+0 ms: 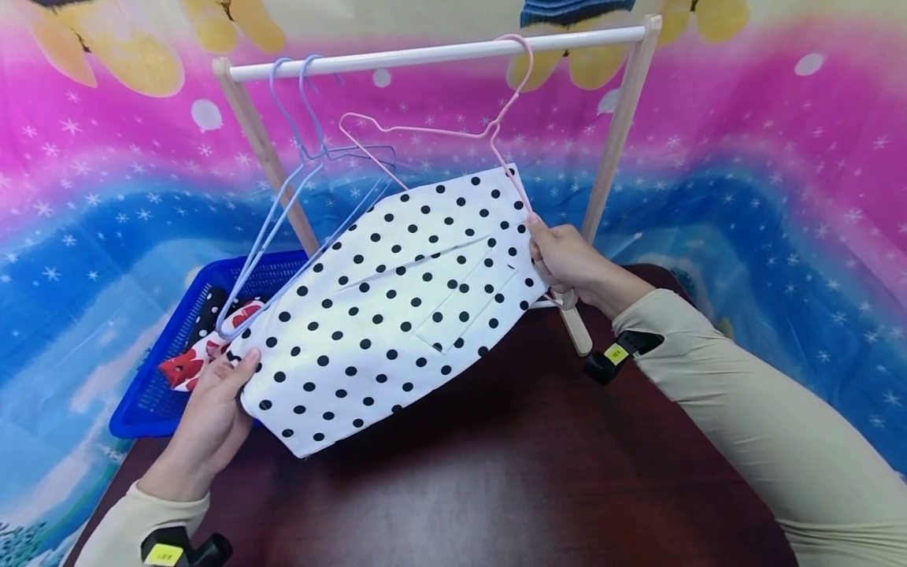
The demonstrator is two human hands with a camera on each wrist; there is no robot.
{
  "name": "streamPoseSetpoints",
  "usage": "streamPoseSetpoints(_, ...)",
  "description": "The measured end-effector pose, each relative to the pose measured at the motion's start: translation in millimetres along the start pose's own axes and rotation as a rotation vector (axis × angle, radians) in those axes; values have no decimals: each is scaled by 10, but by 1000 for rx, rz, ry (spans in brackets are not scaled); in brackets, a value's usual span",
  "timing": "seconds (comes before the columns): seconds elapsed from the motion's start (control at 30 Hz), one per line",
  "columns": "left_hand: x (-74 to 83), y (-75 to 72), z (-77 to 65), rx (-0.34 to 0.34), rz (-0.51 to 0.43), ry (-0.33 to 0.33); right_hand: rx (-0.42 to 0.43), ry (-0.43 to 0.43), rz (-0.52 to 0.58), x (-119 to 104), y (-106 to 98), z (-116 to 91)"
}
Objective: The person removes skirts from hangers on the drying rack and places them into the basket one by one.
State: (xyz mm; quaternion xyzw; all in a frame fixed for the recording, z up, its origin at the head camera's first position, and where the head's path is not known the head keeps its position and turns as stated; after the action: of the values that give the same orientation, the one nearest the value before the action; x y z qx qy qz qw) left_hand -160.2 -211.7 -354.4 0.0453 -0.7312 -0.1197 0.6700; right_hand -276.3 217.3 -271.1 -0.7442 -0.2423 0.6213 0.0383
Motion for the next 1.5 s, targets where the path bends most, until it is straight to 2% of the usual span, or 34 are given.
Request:
streamPoseSetpoints(0.13, 38, -16, -18, -12, -21, 53, -3, 1, 1, -1, 3, 4)
streamPoseSetpoints(0.33, 128, -33, -39, -12, -24, 44, -4, 2, 6, -4, 11, 8)
streamPoseSetpoints(0.47, 168, -45, -50, -23, -55, 62, -7, -1, 4, -11, 17, 9)
streamPoseSetpoints(0.73, 206, -85, -30, -5, -111, 94, -9, -5, -7, -20, 9, 12)
streamPoseSetpoints(1.03, 224, -140, -23, -1, -113, 111, -2, -9, -45, -27, -12, -20)
streamPoseSetpoints(1.3, 244, -163, -36, -10, -149, 128, 9, -8, -31, -2, -50, -17)
streamPoseSetpoints(1.5, 315, -149, -46, -37, -174, 156, 20, 4, -29, 5, -59, -20)
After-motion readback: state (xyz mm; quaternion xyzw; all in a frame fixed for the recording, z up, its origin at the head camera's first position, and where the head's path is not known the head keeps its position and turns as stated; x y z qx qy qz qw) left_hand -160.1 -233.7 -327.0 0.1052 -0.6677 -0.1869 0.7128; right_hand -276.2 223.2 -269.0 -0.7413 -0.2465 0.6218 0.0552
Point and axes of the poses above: each hand's wrist, its own z-axis towards the middle knuckle, its own y-axis out of the palm, x = y × z, the point moved 2 cm from there along z, towards the middle knuckle, and after that the axes turned 3 degrees about -x, right-handed, at the moved point
